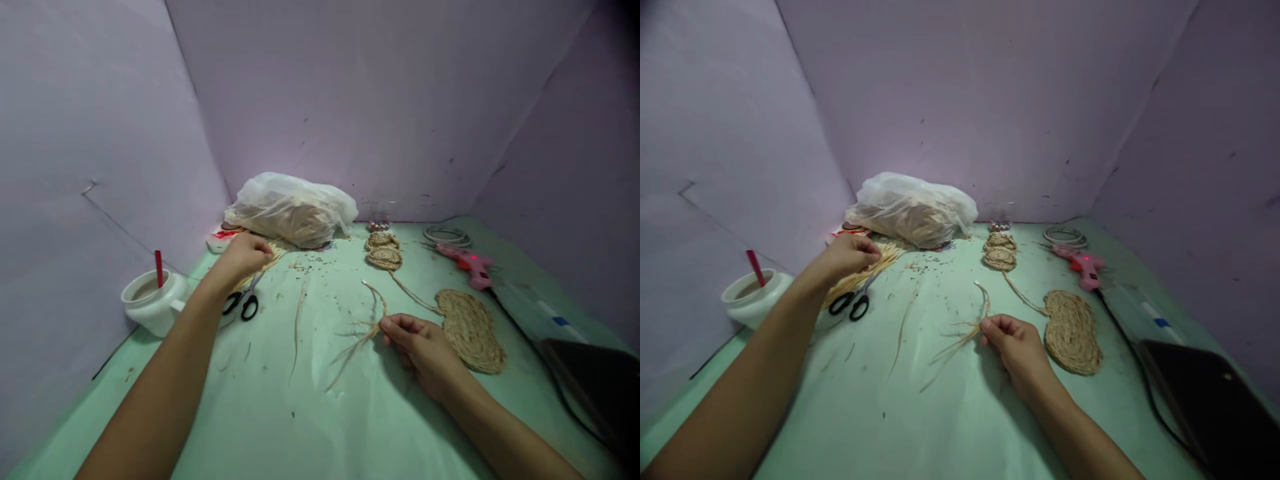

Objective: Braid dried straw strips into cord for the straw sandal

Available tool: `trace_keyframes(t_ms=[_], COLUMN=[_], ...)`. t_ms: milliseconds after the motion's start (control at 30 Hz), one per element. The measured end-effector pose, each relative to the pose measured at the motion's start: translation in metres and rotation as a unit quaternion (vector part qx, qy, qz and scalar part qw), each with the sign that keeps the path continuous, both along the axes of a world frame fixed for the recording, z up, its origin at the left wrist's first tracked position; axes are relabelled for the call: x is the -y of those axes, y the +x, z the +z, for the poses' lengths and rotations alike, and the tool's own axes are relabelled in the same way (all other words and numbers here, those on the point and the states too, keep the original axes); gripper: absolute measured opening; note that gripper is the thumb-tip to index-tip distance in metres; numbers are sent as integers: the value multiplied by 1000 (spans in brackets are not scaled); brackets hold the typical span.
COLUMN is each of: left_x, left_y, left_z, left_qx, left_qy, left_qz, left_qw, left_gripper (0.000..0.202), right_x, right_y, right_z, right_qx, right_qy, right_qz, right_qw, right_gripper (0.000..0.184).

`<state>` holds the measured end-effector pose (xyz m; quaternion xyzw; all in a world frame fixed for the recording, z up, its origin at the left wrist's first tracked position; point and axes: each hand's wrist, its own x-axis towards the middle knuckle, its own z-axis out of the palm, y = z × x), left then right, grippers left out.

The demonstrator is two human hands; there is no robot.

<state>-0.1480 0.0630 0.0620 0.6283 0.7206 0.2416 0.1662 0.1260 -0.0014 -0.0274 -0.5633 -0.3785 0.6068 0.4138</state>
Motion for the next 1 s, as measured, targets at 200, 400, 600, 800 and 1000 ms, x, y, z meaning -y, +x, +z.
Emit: trace_keyframes(t_ms=[200, 400, 600, 800, 1000], left_x=[7, 12, 7, 13, 22], left_y=[32, 25, 27, 35, 45], left_z=[-18, -27, -43, -32, -16], left_qx=[-131, -125, -145, -21, 81], left_qy=[-157, -186, -168, -132, -104], left_qz=[-143, -345, -349, -348, -287], left_qw=[968, 911, 910, 928, 949], left_gripper=[15, 33, 16, 13, 8], right_x=[0, -1, -1, 0, 1], right_y=[1, 2, 1, 1, 1], right_z=[-2, -2, -1, -2, 1], right_qx=[-4, -8, 0, 28, 31], right_qy=[1, -7, 2, 13, 28], right_qz=[-7, 0, 3, 5, 4], right_qw=[1000, 1000, 1000, 1000, 999], right_gripper=[28, 27, 27, 28, 27])
